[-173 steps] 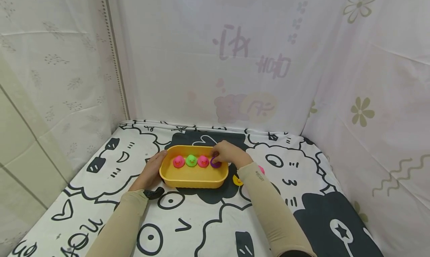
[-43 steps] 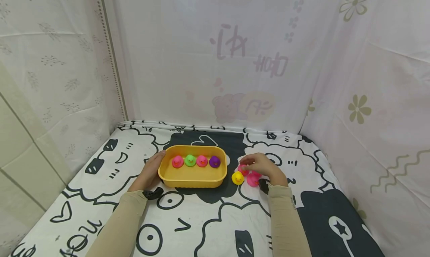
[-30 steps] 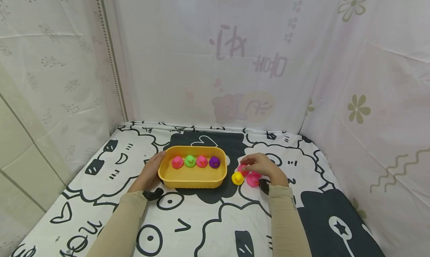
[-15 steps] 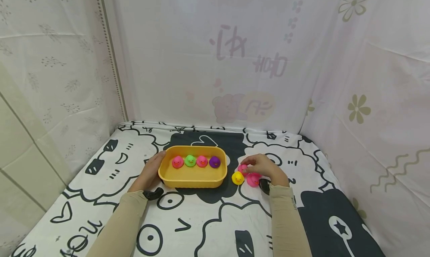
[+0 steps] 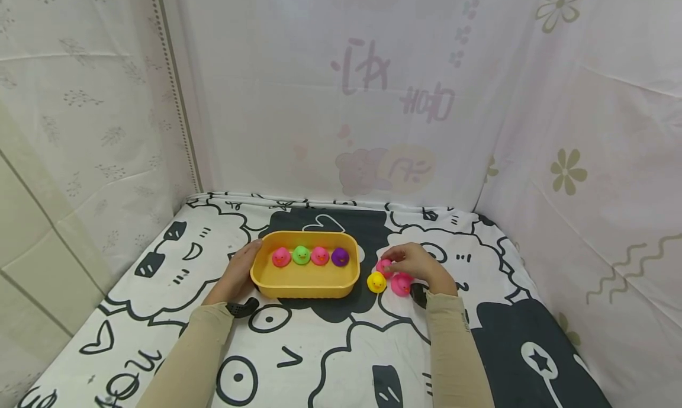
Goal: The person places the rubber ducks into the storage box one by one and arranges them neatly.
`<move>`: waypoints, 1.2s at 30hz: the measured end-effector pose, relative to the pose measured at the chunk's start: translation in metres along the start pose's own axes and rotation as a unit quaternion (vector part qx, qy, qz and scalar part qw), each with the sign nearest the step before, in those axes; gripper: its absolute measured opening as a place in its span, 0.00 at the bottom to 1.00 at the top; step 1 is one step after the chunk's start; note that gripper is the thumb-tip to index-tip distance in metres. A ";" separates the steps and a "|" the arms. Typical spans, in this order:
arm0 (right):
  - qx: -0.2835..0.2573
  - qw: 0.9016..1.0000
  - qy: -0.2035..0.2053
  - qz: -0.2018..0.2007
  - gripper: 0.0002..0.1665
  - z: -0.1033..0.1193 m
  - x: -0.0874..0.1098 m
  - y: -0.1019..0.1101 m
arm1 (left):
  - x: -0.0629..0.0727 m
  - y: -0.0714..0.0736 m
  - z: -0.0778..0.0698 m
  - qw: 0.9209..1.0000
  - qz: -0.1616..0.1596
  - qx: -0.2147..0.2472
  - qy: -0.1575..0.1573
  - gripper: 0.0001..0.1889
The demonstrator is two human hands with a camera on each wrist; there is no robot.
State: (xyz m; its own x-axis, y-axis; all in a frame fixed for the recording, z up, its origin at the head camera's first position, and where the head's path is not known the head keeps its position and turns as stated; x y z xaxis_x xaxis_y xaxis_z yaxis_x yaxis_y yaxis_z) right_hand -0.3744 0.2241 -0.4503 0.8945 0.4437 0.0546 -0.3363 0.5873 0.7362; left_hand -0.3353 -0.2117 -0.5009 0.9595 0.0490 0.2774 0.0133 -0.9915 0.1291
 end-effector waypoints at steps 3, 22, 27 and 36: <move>0.000 1.000 0.009 -0.006 0.17 -0.001 -0.001 0.000 | 0.000 0.000 0.000 1.000 0.001 0.002 -0.003 0.44; -0.025 0.999 0.012 -0.038 0.19 0.000 -0.003 -0.001 | 0.001 0.000 0.000 1.000 -0.001 0.001 -0.009 0.43; -0.028 0.999 0.003 -0.043 0.20 0.001 -0.004 -0.001 | 0.001 0.000 0.001 1.000 -0.002 0.000 -0.009 0.43; -0.015 0.998 0.014 -0.060 0.23 0.002 -0.004 -0.003 | -0.001 0.000 0.002 1.000 -0.003 0.002 -0.008 0.43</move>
State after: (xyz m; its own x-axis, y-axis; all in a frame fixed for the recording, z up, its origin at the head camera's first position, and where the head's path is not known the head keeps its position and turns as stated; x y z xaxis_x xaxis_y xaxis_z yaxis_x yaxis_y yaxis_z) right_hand -0.3767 0.2196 -0.4513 0.9206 0.3870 -0.0524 -0.2356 0.6574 0.7158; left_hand -0.3355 -0.2120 -0.5029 0.9637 0.0534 0.2617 0.0205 -0.9917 0.1268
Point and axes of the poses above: each hand's wrist, its own x-axis away from the middle knuckle, its own y-axis out of the back of the hand, z = x × y, the point moved 2 cm from there along -x, towards the middle knuckle, and after that the axes turned 6 degrees about y, right-handed, at the moved point
